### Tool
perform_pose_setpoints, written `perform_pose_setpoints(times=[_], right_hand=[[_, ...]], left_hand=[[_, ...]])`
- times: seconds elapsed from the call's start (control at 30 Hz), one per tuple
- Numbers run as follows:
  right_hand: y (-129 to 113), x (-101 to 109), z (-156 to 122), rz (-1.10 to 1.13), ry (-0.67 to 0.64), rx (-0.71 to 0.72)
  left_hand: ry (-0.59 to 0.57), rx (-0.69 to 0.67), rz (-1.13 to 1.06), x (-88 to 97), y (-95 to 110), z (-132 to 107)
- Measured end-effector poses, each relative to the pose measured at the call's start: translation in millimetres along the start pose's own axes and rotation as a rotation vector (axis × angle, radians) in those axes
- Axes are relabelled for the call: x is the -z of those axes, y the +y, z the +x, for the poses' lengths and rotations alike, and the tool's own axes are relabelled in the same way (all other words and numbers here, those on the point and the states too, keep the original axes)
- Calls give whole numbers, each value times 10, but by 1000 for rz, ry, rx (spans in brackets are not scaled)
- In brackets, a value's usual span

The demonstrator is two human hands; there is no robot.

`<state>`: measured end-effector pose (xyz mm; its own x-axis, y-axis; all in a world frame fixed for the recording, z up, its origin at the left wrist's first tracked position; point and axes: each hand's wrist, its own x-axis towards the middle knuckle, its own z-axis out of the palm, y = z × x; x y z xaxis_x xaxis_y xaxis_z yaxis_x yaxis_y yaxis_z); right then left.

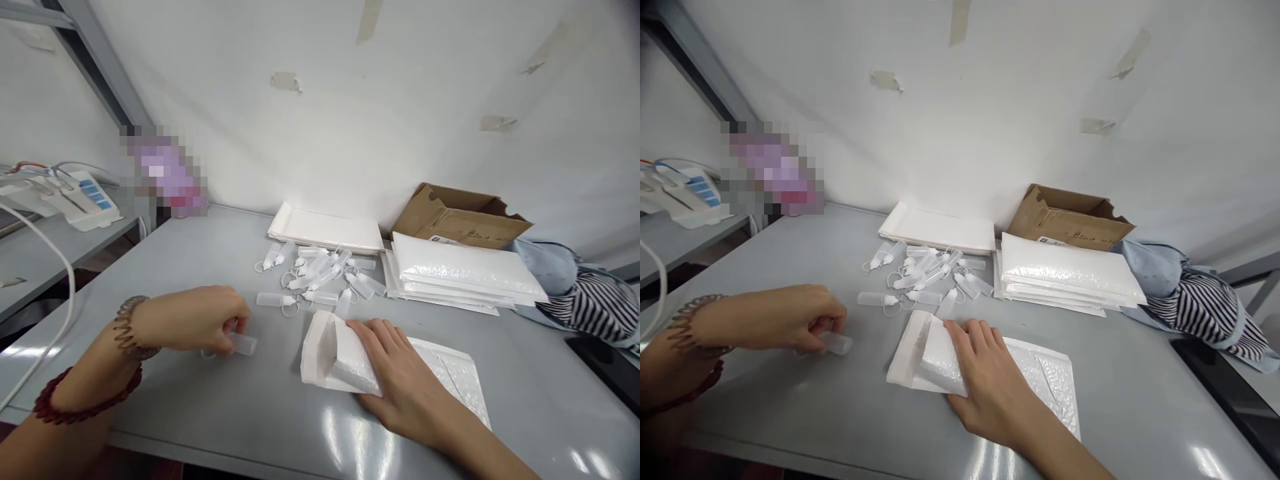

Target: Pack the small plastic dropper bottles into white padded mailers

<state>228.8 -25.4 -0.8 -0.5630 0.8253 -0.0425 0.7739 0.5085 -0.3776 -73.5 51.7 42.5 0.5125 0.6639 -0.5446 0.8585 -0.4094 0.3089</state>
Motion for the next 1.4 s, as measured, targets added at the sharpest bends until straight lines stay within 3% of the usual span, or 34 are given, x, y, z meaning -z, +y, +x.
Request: perform_pose_setpoints(times=[0.13,0.23,0.33,0.5,0.7,0.8,0.97,1.4], right_hand=[[-24,3,5,9,-11,3],[-54,-2,4,23,-33,20],[-77,-12,-8,37,-55,43],[-102,-29,-24,56,-94,63],[-123,-42,-9,93,-79,57],[-113,-34,-15,82,-55,54],[-96,-20,-25,59,-42,37],[-126,-45,-56,56,-48,110]], left_hand=[[22,-266,-117,-25,193,33],[-112,-405,-317,-77,394,51],[-192,-384,-353,-155,547,106],[2,-429,-344,-261,644,195],[82,-500,-412,-338,752,153],[48,-588,-470,-314,755,136],[125,-562,-531,-314,731,188],[-117,-649,-723,-573,913,324]])
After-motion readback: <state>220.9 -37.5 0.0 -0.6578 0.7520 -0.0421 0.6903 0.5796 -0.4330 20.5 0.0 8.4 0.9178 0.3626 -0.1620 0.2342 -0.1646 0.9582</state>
